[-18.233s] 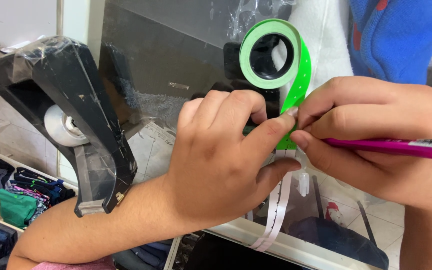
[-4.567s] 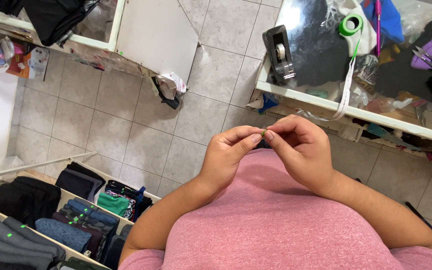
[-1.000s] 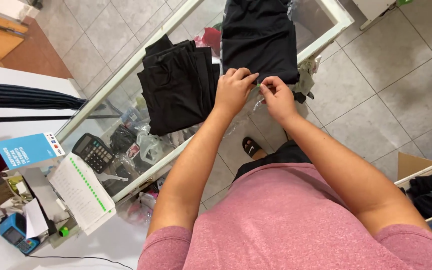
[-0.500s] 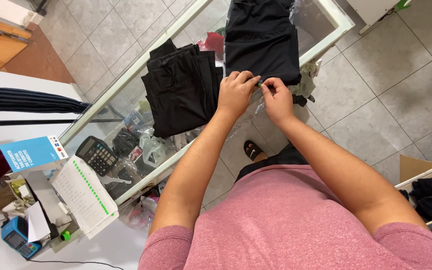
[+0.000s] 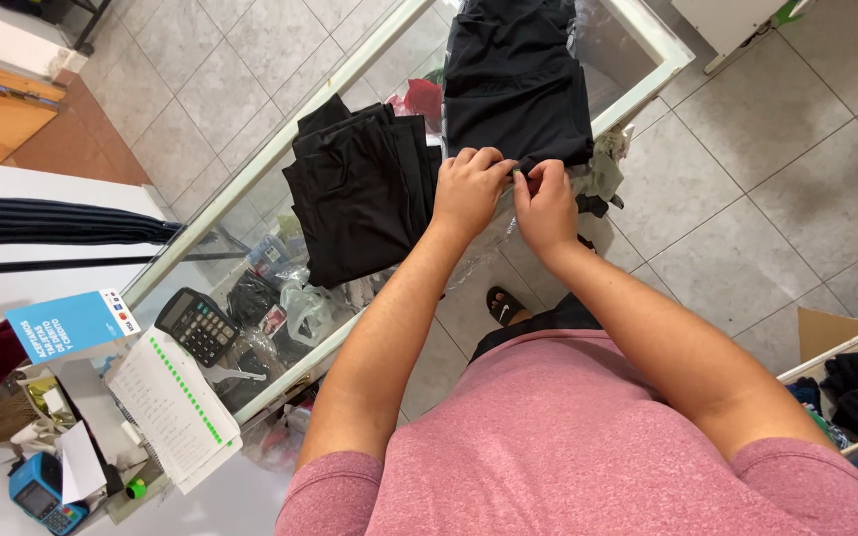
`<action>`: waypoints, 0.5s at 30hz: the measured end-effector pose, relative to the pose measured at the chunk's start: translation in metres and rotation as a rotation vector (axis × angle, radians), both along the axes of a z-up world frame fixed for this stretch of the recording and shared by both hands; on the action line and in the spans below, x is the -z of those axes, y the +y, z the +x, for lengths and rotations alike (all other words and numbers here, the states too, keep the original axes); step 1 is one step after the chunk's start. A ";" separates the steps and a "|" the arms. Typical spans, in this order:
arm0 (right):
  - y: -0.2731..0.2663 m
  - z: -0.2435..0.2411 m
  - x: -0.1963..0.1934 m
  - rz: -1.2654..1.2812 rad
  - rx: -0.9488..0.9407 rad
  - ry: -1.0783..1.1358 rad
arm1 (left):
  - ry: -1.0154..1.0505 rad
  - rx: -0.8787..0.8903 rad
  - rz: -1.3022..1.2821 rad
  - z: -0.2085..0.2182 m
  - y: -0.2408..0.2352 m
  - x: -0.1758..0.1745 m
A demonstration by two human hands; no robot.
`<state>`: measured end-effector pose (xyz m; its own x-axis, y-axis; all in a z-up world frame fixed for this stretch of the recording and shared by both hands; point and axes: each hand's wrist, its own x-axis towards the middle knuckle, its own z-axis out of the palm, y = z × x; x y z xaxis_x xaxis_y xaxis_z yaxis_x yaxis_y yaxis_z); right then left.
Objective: The person writes on a green tag using a pink pen, then attaches the tag to a folded black garment. They repeat this process for another garment, folding and tagging each item before placing them on a shelf.
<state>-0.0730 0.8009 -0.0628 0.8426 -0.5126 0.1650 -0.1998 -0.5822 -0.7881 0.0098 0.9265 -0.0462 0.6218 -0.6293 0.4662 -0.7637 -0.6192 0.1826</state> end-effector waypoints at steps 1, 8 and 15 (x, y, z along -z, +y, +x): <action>-0.001 0.000 0.000 -0.057 0.009 0.003 | 0.015 -0.004 0.002 0.001 0.000 0.000; -0.020 0.008 0.005 -0.718 -0.042 -0.252 | 0.070 -0.016 0.023 0.003 -0.001 -0.001; -0.019 0.009 -0.037 -0.831 -0.140 -0.457 | 0.131 -0.026 0.040 0.006 -0.003 0.007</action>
